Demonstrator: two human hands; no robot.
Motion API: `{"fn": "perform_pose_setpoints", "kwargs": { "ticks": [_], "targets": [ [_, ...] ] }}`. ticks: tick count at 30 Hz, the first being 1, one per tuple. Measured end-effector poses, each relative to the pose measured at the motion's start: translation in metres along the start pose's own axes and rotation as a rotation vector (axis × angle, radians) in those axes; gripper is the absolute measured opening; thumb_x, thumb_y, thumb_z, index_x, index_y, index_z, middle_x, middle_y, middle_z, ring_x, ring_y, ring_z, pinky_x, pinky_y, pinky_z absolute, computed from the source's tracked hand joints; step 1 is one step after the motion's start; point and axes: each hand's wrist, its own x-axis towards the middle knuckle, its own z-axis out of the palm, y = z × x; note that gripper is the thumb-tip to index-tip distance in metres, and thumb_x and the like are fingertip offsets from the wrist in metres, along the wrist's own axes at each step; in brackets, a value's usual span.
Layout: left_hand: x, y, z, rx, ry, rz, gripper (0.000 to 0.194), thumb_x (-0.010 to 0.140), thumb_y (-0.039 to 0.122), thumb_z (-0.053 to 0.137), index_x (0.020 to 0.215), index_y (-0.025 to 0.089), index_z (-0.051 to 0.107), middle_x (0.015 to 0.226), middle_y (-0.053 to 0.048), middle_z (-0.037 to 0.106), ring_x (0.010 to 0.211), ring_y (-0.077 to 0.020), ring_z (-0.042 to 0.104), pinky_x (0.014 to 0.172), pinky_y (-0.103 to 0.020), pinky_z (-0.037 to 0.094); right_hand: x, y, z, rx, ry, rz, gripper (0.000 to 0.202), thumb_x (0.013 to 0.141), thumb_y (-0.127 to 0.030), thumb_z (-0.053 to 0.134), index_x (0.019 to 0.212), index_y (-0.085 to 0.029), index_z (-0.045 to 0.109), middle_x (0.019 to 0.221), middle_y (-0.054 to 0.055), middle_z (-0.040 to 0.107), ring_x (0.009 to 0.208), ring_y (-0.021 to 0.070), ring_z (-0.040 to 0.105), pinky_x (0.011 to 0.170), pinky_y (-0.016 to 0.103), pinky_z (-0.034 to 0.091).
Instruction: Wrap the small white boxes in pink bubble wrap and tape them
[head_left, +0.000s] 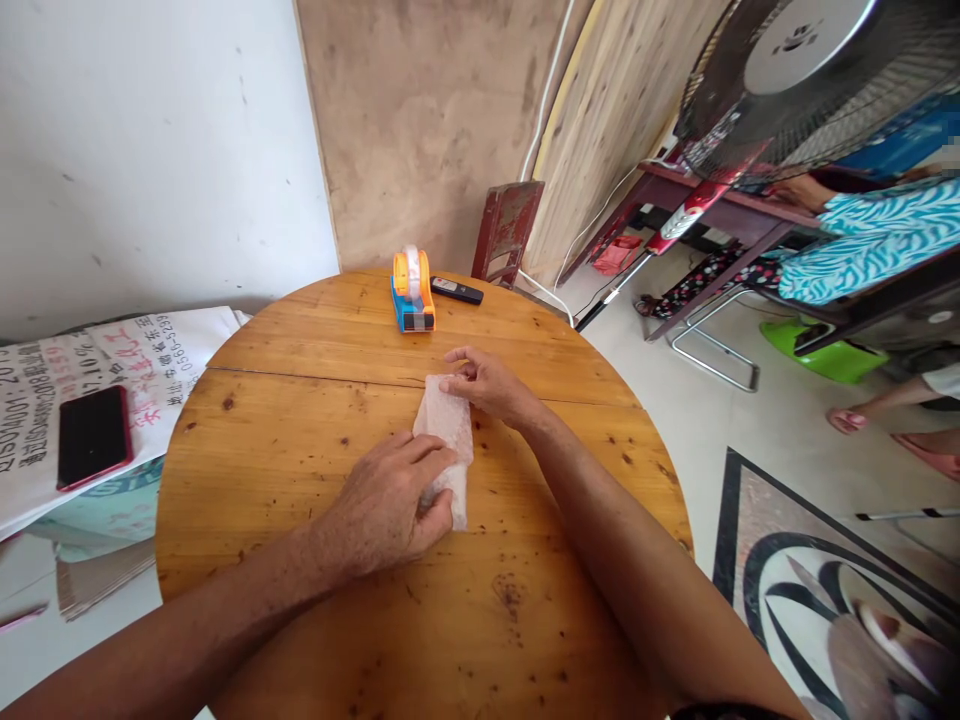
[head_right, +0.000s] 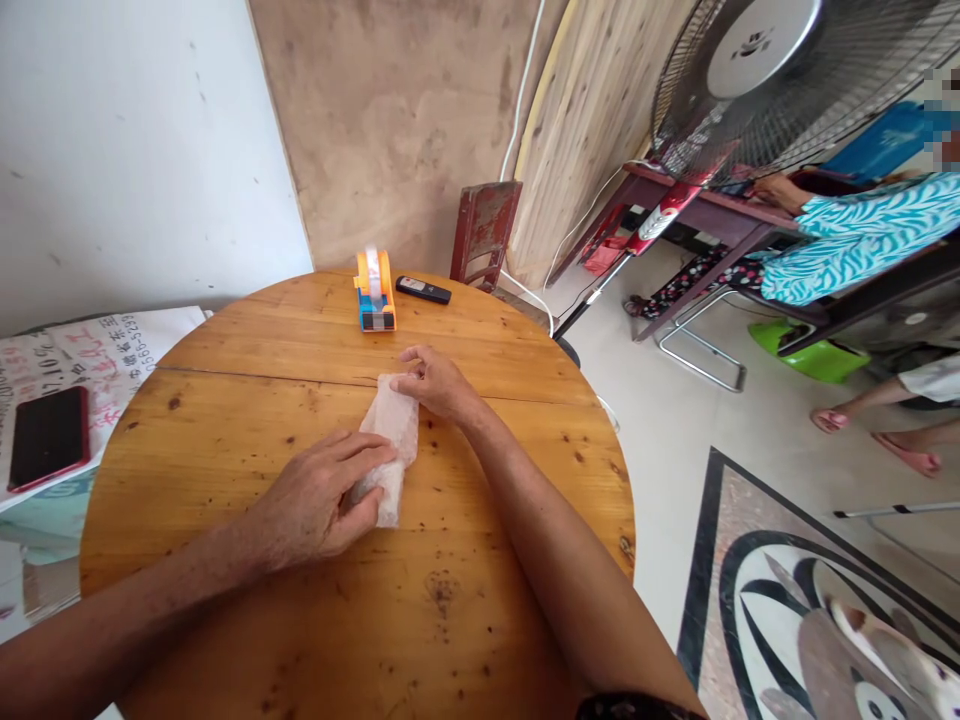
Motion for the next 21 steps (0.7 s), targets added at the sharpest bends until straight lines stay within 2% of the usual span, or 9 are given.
{"fn": "perform_pose_setpoints", "kwargs": {
  "ticks": [5, 9, 13, 17, 21],
  "targets": [
    [-0.001, 0.001, 0.000, 0.016, 0.035, -0.013, 0.035, 0.082, 0.018, 0.053, 0.116, 0.015, 0.062, 0.117, -0.011, 0.068, 0.100, -0.0280, 0.061, 0.088, -0.045, 0.053, 0.000, 0.004, 0.007, 0.077, 0.043, -0.010, 0.040, 0.065, -0.029, 0.065, 0.102, -0.019, 0.053, 0.066, -0.005, 0.052, 0.059, 0.0131, 0.046, 0.056, 0.025, 0.034],
    [-0.002, 0.001, 0.000, 0.044, 0.075, 0.002, 0.027, 0.083, 0.019, 0.053, 0.107, 0.015, 0.065, 0.120, -0.011, 0.067, 0.100, -0.0273, 0.063, 0.088, -0.043, 0.053, 0.003, 0.005, 0.012, 0.122, 0.088, -0.032, 0.040, 0.067, -0.029, 0.064, 0.104, -0.019, 0.053, 0.066, -0.006, 0.050, 0.058, 0.0116, 0.043, 0.056, 0.024, 0.033],
    [-0.002, 0.000, 0.001, 0.035, 0.068, -0.026, 0.028, 0.084, 0.019, 0.051, 0.107, 0.015, 0.067, 0.115, -0.010, 0.069, 0.096, -0.0259, 0.065, 0.085, -0.042, 0.055, 0.006, 0.001, 0.014, 0.166, 0.109, -0.043, 0.037, 0.064, -0.025, 0.066, 0.100, -0.020, 0.055, 0.065, -0.008, 0.048, 0.057, 0.0100, 0.041, 0.054, 0.024, 0.033],
    [-0.004, -0.001, 0.003, 0.013, 0.094, -0.052, 0.029, 0.083, 0.020, 0.052, 0.108, 0.016, 0.068, 0.118, -0.011, 0.065, 0.103, -0.0258, 0.062, 0.089, -0.041, 0.054, -0.001, -0.015, 0.010, 0.236, 0.106, -0.045, 0.038, 0.067, -0.028, 0.066, 0.102, -0.019, 0.054, 0.068, -0.006, 0.052, 0.058, 0.0106, 0.046, 0.056, 0.025, 0.037],
    [-0.007, 0.000, 0.002, 0.031, 0.103, -0.123, 0.028, 0.083, 0.024, 0.055, 0.106, 0.019, 0.069, 0.113, -0.011, 0.057, 0.097, -0.0242, 0.061, 0.080, -0.039, 0.055, -0.025, -0.044, 0.008, 0.265, 0.112, -0.164, 0.041, 0.071, -0.031, 0.069, 0.108, -0.021, 0.054, 0.075, -0.003, 0.054, 0.063, 0.0116, 0.050, 0.058, 0.025, 0.041]
  ]
}}
